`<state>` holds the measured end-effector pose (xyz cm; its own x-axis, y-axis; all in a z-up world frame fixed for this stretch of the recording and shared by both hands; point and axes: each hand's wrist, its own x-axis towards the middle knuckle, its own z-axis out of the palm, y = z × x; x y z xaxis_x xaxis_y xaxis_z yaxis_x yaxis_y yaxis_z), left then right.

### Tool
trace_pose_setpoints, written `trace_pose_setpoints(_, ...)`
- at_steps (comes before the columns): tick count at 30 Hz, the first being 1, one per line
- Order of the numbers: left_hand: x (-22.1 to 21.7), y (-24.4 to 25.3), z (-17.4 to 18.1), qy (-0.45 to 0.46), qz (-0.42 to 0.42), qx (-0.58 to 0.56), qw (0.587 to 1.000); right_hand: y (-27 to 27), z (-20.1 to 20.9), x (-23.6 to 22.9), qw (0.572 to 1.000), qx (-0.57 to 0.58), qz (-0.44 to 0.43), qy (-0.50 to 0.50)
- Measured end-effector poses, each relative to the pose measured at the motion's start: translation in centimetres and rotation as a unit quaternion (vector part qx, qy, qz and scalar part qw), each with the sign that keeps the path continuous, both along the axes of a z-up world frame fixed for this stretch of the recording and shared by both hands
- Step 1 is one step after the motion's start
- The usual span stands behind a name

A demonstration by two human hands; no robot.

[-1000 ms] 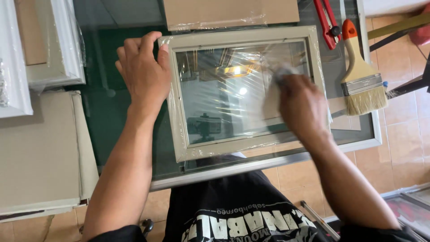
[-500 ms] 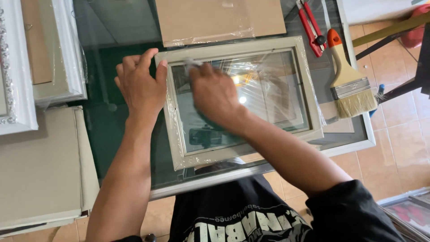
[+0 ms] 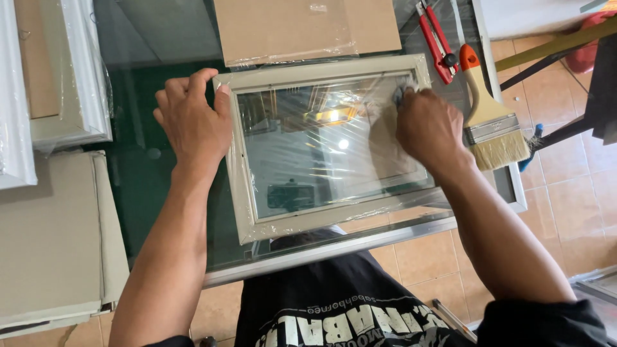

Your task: Cleaning the glass surface of a picture frame using a cloth and a brush.

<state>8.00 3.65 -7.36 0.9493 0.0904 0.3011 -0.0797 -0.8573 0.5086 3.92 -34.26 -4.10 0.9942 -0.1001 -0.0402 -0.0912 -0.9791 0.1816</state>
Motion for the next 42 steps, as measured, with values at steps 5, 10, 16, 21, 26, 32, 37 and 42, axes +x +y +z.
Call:
trace_pose_setpoints(5,-0.1,-0.2,-0.5,-0.046,0.016,0.023,0.999,5.5,1.9,-5.5,0.999,0.024,0.015,-0.019)
trace_pose_setpoints(10,-0.4,-0.2,-0.2,-0.047,0.004,0.01,0.999,18.5,2.6,-6.1,0.99,0.032,0.131,-0.042)
trace_pose_setpoints(16,-0.1,0.1,-0.5,-0.047,-0.01,0.011,0.999,20.6,0.7,-5.1,0.948,0.222,0.21,-0.093)
trace_pose_setpoints(21,-0.1,-0.1,0.1,-0.02,0.0,0.008,1.0,7.0,2.0,-6.8,0.99,0.058,0.015,-0.124)
trace_pose_setpoints(26,-0.4,-0.3,0.4,-0.026,-0.001,0.031,0.999,8.4,2.9,-6.7,0.994,0.078,-0.053,-0.054)
trace_pose_setpoints(32,-0.2,-0.1,-0.2,-0.063,-0.008,0.052,0.997,21.7,3.2,-9.1,0.94,0.272,0.199,-0.043)
trace_pose_setpoints(37,-0.1,0.0,-0.1,-0.055,-0.02,0.044,0.997,14.3,3.6,-9.3,0.952,0.255,0.162,-0.046)
trace_pose_setpoints(42,-0.4,-0.3,0.1,-0.07,-0.018,0.056,0.996,3.2,4.3,-11.2,0.983,0.145,-0.071,-0.081)
